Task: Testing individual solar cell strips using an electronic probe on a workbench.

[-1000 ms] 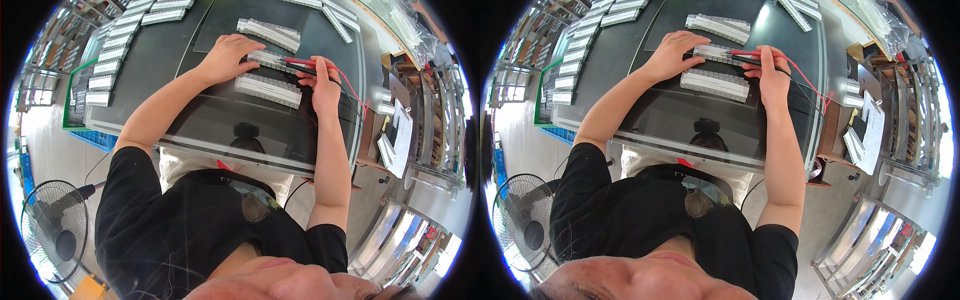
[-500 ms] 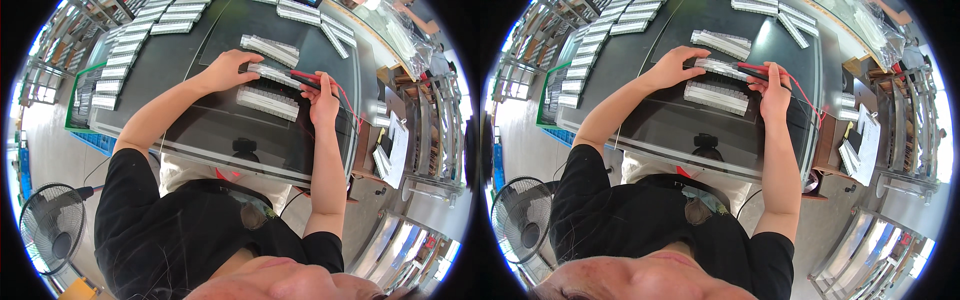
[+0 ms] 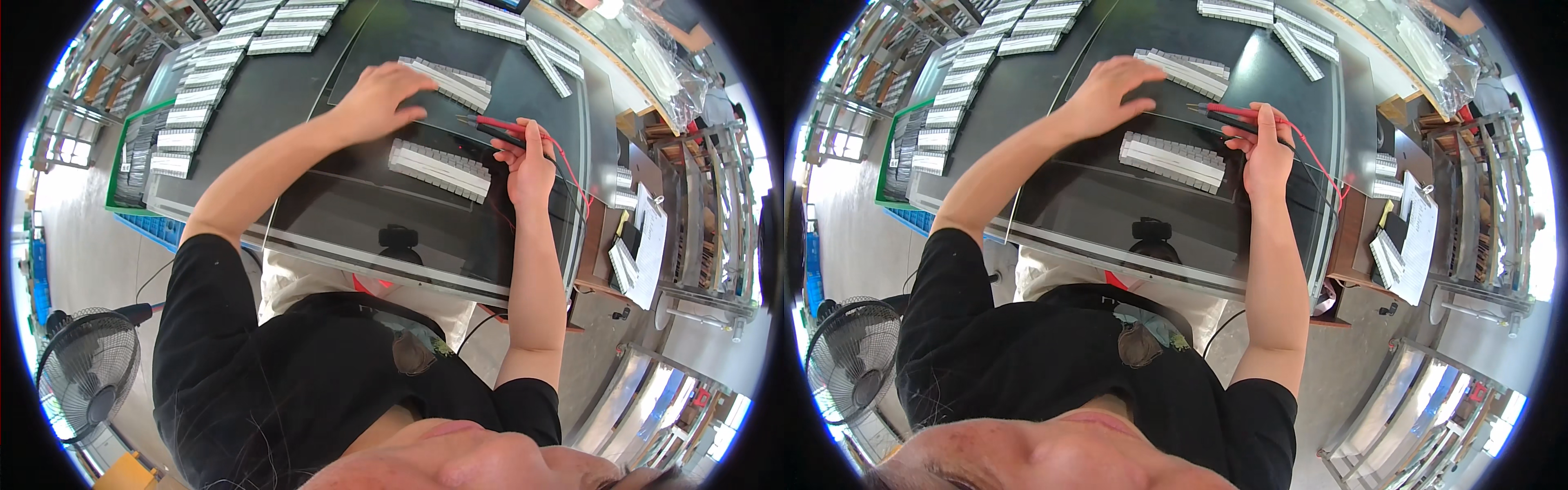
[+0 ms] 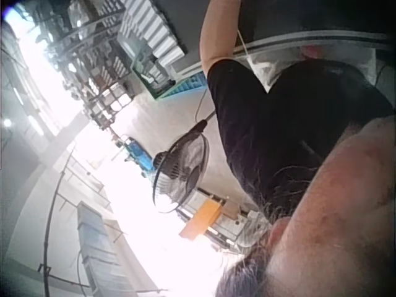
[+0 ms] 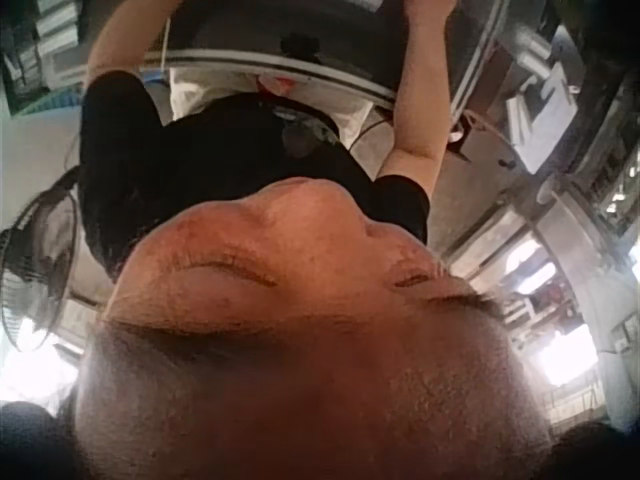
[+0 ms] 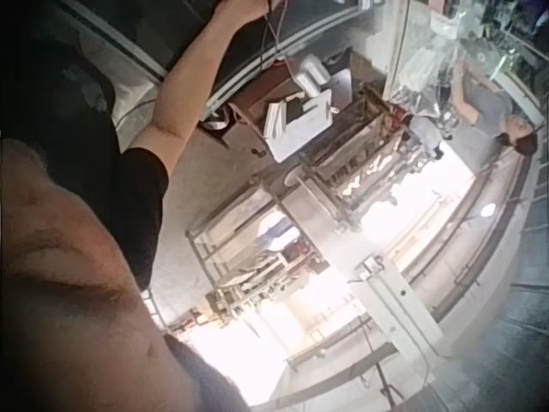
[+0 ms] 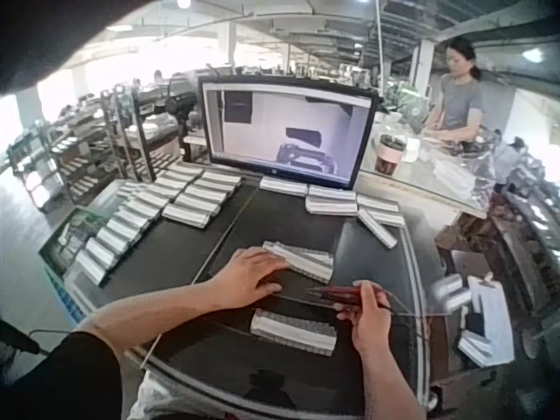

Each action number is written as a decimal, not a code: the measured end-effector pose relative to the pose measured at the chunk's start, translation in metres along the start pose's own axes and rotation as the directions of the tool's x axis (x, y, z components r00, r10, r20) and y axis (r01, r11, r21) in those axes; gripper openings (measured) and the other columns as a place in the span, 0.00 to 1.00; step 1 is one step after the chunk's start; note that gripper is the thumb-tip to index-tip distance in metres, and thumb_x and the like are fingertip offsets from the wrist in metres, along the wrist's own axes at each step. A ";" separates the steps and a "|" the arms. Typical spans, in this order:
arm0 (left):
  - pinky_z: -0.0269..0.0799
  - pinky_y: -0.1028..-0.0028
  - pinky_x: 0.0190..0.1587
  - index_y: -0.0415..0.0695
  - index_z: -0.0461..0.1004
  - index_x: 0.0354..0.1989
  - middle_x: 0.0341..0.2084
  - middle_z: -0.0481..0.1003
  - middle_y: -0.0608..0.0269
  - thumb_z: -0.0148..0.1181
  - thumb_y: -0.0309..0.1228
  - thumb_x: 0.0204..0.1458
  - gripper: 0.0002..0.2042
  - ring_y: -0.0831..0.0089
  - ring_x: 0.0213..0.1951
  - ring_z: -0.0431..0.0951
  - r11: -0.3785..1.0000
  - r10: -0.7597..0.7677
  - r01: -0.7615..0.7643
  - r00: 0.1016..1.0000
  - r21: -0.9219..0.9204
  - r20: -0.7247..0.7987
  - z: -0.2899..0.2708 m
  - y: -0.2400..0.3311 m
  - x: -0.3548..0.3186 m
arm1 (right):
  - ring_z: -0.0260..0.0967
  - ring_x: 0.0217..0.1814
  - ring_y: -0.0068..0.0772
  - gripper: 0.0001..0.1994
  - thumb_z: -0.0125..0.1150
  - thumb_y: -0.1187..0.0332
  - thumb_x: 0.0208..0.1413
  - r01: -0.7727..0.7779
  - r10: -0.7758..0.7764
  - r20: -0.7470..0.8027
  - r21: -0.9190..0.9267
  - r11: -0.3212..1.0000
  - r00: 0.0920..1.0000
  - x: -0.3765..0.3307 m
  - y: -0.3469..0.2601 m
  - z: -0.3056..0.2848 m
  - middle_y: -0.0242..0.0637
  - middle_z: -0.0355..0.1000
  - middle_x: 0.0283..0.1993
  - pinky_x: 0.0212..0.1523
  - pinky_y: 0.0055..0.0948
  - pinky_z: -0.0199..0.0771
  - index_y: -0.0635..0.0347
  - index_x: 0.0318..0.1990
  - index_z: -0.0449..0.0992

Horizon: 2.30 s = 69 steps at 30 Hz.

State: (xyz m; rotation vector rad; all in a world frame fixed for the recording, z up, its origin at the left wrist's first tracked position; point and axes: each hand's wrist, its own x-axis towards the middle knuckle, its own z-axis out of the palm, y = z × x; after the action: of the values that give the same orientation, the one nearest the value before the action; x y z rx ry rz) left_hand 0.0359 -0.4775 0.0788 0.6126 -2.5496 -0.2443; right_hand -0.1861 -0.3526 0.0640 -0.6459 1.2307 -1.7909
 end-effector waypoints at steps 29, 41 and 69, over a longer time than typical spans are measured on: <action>0.55 0.68 0.52 0.50 0.71 0.44 0.34 0.74 0.70 0.60 0.37 0.43 0.17 0.73 0.41 0.70 0.991 0.115 -0.111 0.991 0.073 -0.063 0.017 0.002 -0.006 | 0.72 0.31 0.32 0.14 0.48 0.61 0.58 0.016 -0.002 0.069 -0.201 0.980 0.998 -0.007 -0.001 0.011 0.41 0.69 0.36 0.27 0.22 0.73 0.64 0.43 0.67; 0.55 0.68 0.52 0.49 0.71 0.44 0.33 0.75 0.68 0.59 0.39 0.44 0.17 0.72 0.40 0.71 1.000 0.007 -0.007 1.000 -0.029 0.017 0.002 0.008 -0.007 | 0.73 0.28 0.34 0.13 0.47 0.62 0.59 -0.001 0.001 0.006 -0.013 1.000 1.000 -0.002 0.000 0.003 0.42 0.69 0.33 0.23 0.24 0.74 0.63 0.41 0.67; 0.55 0.64 0.53 0.52 0.66 0.51 0.46 0.69 0.64 0.58 0.38 0.47 0.21 0.66 0.52 0.64 0.975 0.017 0.002 0.996 0.220 -0.087 0.012 -0.037 0.021 | 0.73 0.27 0.34 0.14 0.46 0.61 0.59 -0.011 0.010 0.029 0.004 1.000 1.000 -0.002 -0.001 0.002 0.43 0.68 0.33 0.21 0.23 0.73 0.65 0.41 0.66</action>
State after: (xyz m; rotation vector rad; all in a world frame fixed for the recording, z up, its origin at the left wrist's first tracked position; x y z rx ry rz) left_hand 0.0277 -0.5189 0.0673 0.6800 -2.5110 0.0690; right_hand -0.1840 -0.3517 0.0654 -0.6602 1.2088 -1.7687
